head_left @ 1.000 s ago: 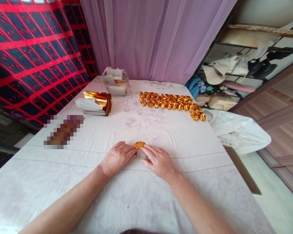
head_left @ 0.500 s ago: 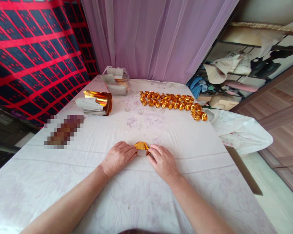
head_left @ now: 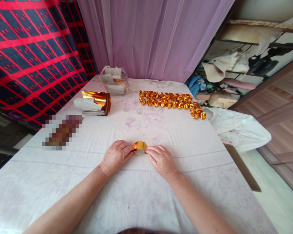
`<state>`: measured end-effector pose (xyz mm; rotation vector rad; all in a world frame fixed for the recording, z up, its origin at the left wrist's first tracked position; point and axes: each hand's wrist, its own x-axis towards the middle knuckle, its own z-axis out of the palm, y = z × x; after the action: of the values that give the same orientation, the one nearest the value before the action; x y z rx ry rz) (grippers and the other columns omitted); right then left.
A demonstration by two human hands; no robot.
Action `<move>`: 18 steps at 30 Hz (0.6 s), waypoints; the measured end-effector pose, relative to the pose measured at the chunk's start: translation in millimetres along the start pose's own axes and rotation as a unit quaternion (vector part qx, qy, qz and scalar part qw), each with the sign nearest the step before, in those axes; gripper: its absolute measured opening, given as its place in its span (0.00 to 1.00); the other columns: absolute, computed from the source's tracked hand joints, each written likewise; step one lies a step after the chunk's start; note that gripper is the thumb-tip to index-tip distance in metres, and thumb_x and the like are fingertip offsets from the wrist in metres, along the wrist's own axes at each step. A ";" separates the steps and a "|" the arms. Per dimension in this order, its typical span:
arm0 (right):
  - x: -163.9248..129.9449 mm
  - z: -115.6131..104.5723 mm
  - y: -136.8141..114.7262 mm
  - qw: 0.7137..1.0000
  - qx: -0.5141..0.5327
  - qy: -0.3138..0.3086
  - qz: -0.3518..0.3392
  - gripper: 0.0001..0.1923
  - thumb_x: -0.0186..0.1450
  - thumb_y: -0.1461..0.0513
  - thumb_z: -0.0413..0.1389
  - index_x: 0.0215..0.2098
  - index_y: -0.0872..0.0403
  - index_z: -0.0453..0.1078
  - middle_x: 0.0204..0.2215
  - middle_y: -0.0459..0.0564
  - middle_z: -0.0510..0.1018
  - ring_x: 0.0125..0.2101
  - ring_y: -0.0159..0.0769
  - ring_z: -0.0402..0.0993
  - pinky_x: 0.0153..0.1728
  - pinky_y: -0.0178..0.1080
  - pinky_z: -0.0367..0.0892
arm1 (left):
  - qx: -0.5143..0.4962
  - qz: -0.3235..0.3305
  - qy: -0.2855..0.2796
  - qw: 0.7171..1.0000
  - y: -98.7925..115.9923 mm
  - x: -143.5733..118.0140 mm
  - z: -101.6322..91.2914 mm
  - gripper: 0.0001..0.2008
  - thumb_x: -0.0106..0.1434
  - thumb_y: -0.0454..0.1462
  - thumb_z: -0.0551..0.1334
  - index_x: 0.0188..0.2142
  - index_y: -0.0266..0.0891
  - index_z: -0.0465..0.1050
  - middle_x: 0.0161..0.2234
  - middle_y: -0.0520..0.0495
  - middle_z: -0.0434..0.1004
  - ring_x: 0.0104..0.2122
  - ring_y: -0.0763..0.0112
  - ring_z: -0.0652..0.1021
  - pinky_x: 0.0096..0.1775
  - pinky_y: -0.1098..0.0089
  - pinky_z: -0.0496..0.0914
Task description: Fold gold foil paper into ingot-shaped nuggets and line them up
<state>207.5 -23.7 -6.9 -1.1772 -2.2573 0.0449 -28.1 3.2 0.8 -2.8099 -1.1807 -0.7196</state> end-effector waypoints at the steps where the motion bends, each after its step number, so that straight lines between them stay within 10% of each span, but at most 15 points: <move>1: 0.3 0.1 0.4 1.000 0.009 -0.002 0.008 0.10 0.68 0.68 0.53 0.40 0.52 0.76 0.39 0.50 0.81 0.39 0.37 0.75 0.43 0.41 0.71 | 0.002 -0.008 -0.001 1.000 -0.8 -0.5 0.1 0.10 0.69 0.38 0.57 0.43 0.38 0.76 0.36 0.44 0.81 0.36 0.63 0.77 0.41 0.61 0.71; 18: 3.0 5.7 4.1 0.997 0.020 0.012 0.076 0.10 0.69 0.63 0.51 0.34 0.52 0.73 0.33 0.50 0.77 0.35 0.38 0.71 0.38 0.40 0.65 | -0.018 -0.101 -0.049 0.994 -3.0 4.7 1.3 0.08 0.68 0.39 0.59 0.37 0.40 0.76 0.35 0.46 0.78 0.36 0.62 0.75 0.41 0.61 0.69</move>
<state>206.3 -17.6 -11.4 -1.3187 -2.1331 0.1327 -26.7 8.8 1.1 -2.8110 -1.5007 -0.6226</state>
